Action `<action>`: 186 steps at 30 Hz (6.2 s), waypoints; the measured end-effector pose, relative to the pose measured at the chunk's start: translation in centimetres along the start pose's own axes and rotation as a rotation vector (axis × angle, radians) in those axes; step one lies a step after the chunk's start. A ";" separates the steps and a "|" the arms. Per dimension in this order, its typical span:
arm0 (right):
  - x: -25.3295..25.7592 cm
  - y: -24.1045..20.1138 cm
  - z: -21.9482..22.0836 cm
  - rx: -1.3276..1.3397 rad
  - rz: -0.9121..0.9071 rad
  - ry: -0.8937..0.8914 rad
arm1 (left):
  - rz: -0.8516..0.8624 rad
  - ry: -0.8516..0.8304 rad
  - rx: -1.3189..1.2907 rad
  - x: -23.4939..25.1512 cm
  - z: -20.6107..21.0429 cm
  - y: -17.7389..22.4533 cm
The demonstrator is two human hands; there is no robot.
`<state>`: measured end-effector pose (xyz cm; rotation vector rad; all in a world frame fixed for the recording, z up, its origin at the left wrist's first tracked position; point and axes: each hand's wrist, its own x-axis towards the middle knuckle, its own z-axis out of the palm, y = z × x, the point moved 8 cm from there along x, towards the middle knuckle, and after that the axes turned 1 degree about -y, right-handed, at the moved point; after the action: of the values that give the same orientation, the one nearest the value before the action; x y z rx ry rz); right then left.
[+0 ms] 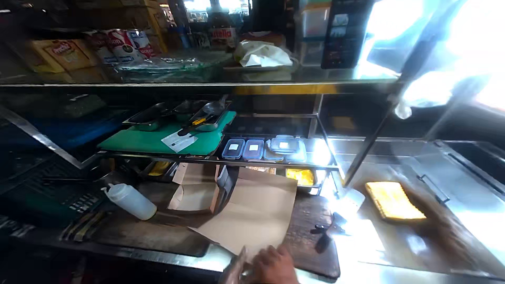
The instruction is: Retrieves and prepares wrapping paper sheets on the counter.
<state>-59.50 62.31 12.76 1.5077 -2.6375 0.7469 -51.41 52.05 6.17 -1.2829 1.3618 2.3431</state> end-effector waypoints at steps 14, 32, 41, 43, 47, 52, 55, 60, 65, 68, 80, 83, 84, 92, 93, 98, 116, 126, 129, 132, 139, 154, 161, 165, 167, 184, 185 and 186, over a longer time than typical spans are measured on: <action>-7.4 13.6 2.9 -0.072 0.114 0.260 | 0.355 0.054 0.256 -13.8 -3.0 16.4; -12.5 15.4 5.2 -0.357 0.185 0.168 | 0.020 0.036 0.973 9.5 -11.2 14.5; -11.6 15.0 6.8 -0.423 0.259 0.002 | 0.570 -0.300 1.770 7.1 7.5 -0.2; -11.3 15.1 6.8 -0.428 0.275 -0.043 | 0.579 -0.535 1.826 7.9 11.2 -4.3; -11.5 15.1 7.1 -0.428 0.272 -0.042 | 0.797 -0.640 1.802 9.7 12.4 -5.7; -11.9 15.2 7.3 -0.423 0.232 0.021 | 0.781 -0.778 1.859 9.2 12.7 -5.0; -12.5 15.1 7.5 -0.423 0.217 0.078 | 0.870 -0.700 1.788 9.7 12.7 -4.1; -12.6 15.4 7.3 -0.345 0.232 0.109 | 0.856 -0.742 1.741 9.6 11.4 -4.9; -11.1 16.7 6.8 -0.119 0.402 -0.252 | 0.696 -0.659 1.818 9.4 11.8 -5.8; -8.9 17.3 6.0 -0.036 0.533 -0.685 | 0.459 -0.539 1.745 12.0 14.2 -4.4; -0.9 22.9 6.0 -0.097 0.590 -0.838 | 0.024 -0.543 1.611 20.3 16.2 -3.9; -0.8 23.9 6.7 -0.127 0.588 -0.803 | 0.079 -0.521 1.680 19.3 17.3 -3.6; -0.6 23.3 6.7 -0.130 0.558 -0.790 | 0.162 -0.548 1.704 18.0 17.8 -3.3; -4.1 17.7 5.7 0.091 0.405 -0.712 | 0.461 -0.385 1.842 8.6 13.3 -5.8; -4.9 17.5 5.5 0.131 0.408 -0.674 | 0.499 -0.352 1.863 8.1 12.2 -6.5; -8.4 16.2 3.0 0.043 0.210 -0.121 | 0.771 -0.331 1.873 9.4 10.9 -4.7; -2.1 17.7 7.1 0.102 0.726 -0.857 | 0.188 -0.277 1.619 15.1 7.0 0.6; 1.3 21.5 8.4 -0.119 0.738 -0.852 | -0.078 -0.286 1.768 19.8 8.0 1.6; 3.4 16.8 8.2 -0.057 0.476 -0.749 | 0.049 -0.271 1.646 17.4 7.7 2.0; 3.4 13.1 9.8 0.023 0.364 -0.699 | 0.223 -0.216 1.540 12.9 4.9 1.1; 0.9 10.8 7.5 0.114 0.343 -0.526 | 0.860 0.080 1.757 9.0 2.3 -1.5; 3.5 11.8 10.3 0.183 0.540 -0.523 | 0.164 -0.295 1.705 18.5 3.9 5.0; 4.4 9.9 11.6 0.303 0.450 -0.458 | 0.557 -0.282 1.762 10.3 -3.4 0.7; 3.4 9.3 9.6 0.209 0.443 -0.369 | 0.800 -0.093 1.784 11.3 -3.8 1.7; 2.5 8.8 9.6 0.084 0.362 -0.292 | 0.818 -0.173 1.774 11.7 -3.5 2.6; 6.2 4.3 15.4 -0.329 0.138 -0.200 | 0.522 -0.269 1.752 14.6 -10.5 6.0; 6.1 4.3 15.4 -0.325 0.146 -0.200 | 0.566 -0.257 1.759 14.7 -11.0 6.3; 6.3 4.5 15.4 -0.293 0.180 -0.243 | 0.588 -0.281 1.762 14.7 -11.1 6.7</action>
<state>-63.15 52.76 -1.17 1.3722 -2.9244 0.1720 -57.32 35.60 -2.75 0.0301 2.6414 0.5157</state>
